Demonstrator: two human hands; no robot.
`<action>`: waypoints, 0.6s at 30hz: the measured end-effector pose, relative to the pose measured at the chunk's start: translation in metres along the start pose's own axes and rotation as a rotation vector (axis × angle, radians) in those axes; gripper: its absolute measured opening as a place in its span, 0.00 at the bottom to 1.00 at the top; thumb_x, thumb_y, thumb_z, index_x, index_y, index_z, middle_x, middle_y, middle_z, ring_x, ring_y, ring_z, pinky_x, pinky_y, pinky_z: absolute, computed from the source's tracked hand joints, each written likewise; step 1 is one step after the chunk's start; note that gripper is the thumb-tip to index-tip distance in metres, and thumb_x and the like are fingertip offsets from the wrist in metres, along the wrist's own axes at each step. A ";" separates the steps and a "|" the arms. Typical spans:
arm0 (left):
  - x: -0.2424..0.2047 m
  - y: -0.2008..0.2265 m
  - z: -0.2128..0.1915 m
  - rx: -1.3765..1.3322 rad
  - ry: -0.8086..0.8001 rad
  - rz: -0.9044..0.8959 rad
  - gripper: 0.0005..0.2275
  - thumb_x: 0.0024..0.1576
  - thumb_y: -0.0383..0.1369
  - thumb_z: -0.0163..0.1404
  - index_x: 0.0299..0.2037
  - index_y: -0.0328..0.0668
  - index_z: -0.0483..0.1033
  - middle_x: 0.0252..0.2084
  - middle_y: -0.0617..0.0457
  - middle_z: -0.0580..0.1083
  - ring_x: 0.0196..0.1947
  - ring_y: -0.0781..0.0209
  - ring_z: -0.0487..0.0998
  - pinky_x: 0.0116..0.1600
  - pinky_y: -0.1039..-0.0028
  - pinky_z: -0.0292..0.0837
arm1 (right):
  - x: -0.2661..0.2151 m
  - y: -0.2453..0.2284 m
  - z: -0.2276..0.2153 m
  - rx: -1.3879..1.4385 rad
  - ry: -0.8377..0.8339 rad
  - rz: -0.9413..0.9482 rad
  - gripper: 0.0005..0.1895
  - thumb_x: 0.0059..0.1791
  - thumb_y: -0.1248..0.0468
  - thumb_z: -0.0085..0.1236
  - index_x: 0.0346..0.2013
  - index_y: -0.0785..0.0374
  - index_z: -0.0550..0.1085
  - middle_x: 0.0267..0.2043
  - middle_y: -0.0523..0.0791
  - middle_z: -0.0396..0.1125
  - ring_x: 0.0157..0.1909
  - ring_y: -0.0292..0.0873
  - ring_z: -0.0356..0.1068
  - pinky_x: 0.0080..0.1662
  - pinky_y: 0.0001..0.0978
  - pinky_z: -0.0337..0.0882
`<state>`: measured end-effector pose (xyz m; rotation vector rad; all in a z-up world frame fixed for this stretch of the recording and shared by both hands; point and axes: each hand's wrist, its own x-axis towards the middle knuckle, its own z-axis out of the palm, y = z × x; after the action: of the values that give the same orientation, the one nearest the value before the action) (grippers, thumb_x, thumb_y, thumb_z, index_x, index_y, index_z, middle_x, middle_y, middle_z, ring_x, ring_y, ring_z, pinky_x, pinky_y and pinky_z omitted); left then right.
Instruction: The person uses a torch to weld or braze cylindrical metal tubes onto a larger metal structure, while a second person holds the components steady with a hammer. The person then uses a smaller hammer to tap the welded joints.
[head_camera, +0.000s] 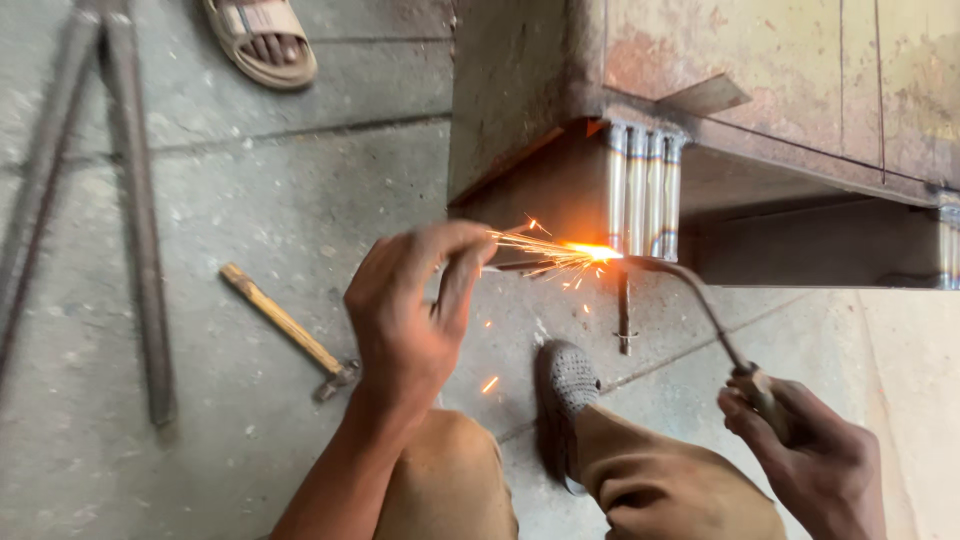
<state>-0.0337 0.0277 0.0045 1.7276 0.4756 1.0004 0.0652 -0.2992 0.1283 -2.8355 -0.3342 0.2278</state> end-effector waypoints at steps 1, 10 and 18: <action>0.003 0.006 -0.012 0.075 -0.039 0.086 0.04 0.62 0.28 0.59 0.44 0.40 0.78 0.40 0.51 0.81 0.39 0.56 0.82 0.46 0.67 0.74 | -0.003 0.010 0.002 0.117 0.014 0.012 0.17 0.46 0.65 0.66 0.48 0.68 0.79 0.38 0.47 0.78 0.39 0.36 0.78 0.43 0.27 0.78; 0.033 0.097 -0.059 0.233 -0.496 0.691 0.07 0.60 0.21 0.55 0.46 0.38 0.80 0.38 0.51 0.81 0.35 0.58 0.82 0.42 0.67 0.73 | -0.027 0.077 0.117 0.493 0.092 -0.059 0.12 0.49 0.67 0.64 0.46 0.70 0.78 0.37 0.44 0.76 0.41 0.32 0.74 0.52 0.26 0.73; 0.129 0.143 -0.062 0.372 -0.713 0.618 0.07 0.59 0.21 0.57 0.46 0.37 0.80 0.37 0.52 0.81 0.34 0.60 0.82 0.40 0.70 0.74 | -0.047 0.048 0.142 0.427 0.085 -0.036 0.19 0.41 0.65 0.71 0.46 0.65 0.80 0.32 0.47 0.76 0.32 0.31 0.73 0.41 0.25 0.73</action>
<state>-0.0303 0.1015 0.1929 2.4875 -0.3836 0.6380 0.0031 -0.3203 -0.0147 -2.4078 -0.2795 0.1488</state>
